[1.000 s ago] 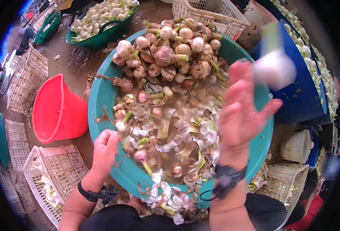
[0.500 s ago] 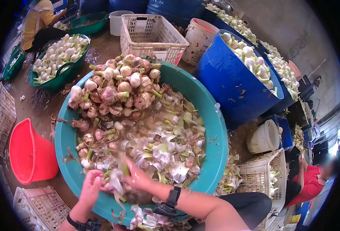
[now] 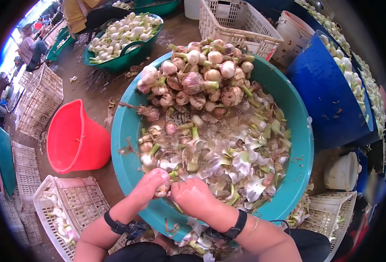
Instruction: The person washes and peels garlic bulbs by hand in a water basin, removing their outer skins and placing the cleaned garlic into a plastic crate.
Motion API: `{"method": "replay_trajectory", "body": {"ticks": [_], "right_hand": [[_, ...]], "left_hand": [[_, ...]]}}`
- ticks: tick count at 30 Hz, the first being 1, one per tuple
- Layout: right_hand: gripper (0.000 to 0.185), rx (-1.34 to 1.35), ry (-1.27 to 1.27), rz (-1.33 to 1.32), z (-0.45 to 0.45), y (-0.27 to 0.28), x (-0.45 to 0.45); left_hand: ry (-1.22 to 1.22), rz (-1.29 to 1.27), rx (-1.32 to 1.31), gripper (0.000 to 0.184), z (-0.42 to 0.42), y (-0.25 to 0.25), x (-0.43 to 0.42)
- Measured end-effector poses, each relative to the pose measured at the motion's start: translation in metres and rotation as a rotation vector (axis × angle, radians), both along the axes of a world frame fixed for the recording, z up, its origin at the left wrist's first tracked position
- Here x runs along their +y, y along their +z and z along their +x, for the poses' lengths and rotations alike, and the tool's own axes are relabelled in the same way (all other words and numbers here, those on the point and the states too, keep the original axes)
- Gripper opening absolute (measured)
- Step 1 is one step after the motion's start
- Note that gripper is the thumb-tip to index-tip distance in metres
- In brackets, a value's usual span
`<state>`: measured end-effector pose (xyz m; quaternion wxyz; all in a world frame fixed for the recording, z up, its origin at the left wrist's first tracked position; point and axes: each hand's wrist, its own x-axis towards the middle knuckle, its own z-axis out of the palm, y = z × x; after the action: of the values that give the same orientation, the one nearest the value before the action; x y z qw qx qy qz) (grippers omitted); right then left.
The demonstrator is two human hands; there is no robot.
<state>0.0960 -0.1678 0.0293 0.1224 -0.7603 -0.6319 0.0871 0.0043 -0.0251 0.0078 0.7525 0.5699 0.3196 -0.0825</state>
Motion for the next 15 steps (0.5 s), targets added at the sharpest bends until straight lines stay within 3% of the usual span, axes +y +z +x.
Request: {"method": "replay_trajectory", "body": {"ticks": [4, 6, 7, 9, 11, 13, 15], "right_hand": [[0.015, 0.135, -0.116, 0.012, 0.008, -0.03, 0.006], [0.021, 1.119, -0.508, -0.173, 0.023, -0.044, 0.005], [0.021, 1.117, -0.509, -0.173, 0.021, -0.047, 0.003], [0.03, 1.73, -0.803, 0.014, 0.014, -0.033, 0.003], [0.031, 1.748, -0.821, 0.058, 0.012, -0.02, 0.003], [0.03, 0.859, -0.354, 0.009, 0.012, -0.022, -0.003], [0.025, 0.937, -0.423, 0.023, 0.011, -0.027, -0.003]], "left_hand": [[-0.005, -0.196, 0.018, 0.02, -0.004, 0.0, 0.007], [-0.016, -0.299, 0.041, 0.022, -0.003, -0.002, 0.008], [-0.057, -0.231, -0.071, 0.028, -0.003, -0.011, 0.007], [-0.087, -0.167, -0.182, 0.034, -0.003, -0.015, 0.008], [-0.087, -0.199, -0.176, 0.043, -0.004, -0.011, 0.012], [-0.192, -0.054, -0.23, 0.047, -0.007, -0.007, 0.01], [-0.306, 0.094, -0.29, 0.052, -0.008, 0.001, 0.009]]}}
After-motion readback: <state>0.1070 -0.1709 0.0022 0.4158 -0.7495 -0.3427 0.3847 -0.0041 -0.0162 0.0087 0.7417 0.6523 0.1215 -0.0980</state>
